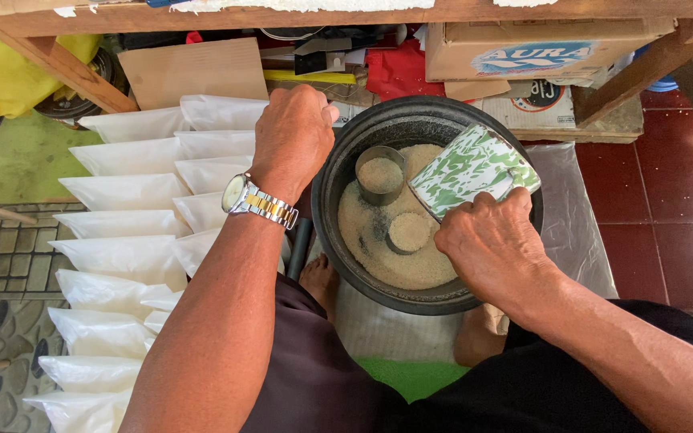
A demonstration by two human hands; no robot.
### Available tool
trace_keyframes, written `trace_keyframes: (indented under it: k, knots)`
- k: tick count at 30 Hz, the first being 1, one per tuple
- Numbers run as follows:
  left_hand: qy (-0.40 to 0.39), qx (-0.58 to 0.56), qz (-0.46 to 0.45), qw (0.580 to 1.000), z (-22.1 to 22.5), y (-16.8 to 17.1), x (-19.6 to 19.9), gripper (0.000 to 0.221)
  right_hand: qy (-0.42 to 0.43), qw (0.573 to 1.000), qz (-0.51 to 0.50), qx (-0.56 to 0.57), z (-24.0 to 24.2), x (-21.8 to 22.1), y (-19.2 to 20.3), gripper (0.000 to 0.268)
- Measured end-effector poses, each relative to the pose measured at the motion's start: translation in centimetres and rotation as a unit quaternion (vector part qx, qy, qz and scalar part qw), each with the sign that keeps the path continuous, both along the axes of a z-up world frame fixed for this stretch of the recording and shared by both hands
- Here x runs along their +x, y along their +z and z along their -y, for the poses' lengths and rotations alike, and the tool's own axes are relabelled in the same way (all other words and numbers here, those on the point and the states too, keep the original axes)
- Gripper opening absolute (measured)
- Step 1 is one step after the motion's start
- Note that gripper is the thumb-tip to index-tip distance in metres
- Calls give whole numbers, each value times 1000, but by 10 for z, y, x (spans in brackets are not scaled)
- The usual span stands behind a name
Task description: The person scoops rice from a large container into several small plastic bags using various metal and plastic cups.
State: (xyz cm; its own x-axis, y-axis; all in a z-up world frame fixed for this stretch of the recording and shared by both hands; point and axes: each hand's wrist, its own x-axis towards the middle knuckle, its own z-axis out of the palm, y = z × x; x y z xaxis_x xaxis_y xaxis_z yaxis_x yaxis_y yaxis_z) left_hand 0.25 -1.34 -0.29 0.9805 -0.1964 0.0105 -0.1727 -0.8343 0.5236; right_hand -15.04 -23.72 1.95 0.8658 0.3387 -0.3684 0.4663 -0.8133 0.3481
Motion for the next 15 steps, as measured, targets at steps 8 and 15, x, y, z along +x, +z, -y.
trace_keyframes:
  k: [8,15]
  knots:
    - [4,16,1,1000,5,0,0,27,-10,999,-10,-52,-7,9,11,17]
    - [-6,10,5,1000,7,7,-4,26,-54,998,-1,-15,9,20,25,21]
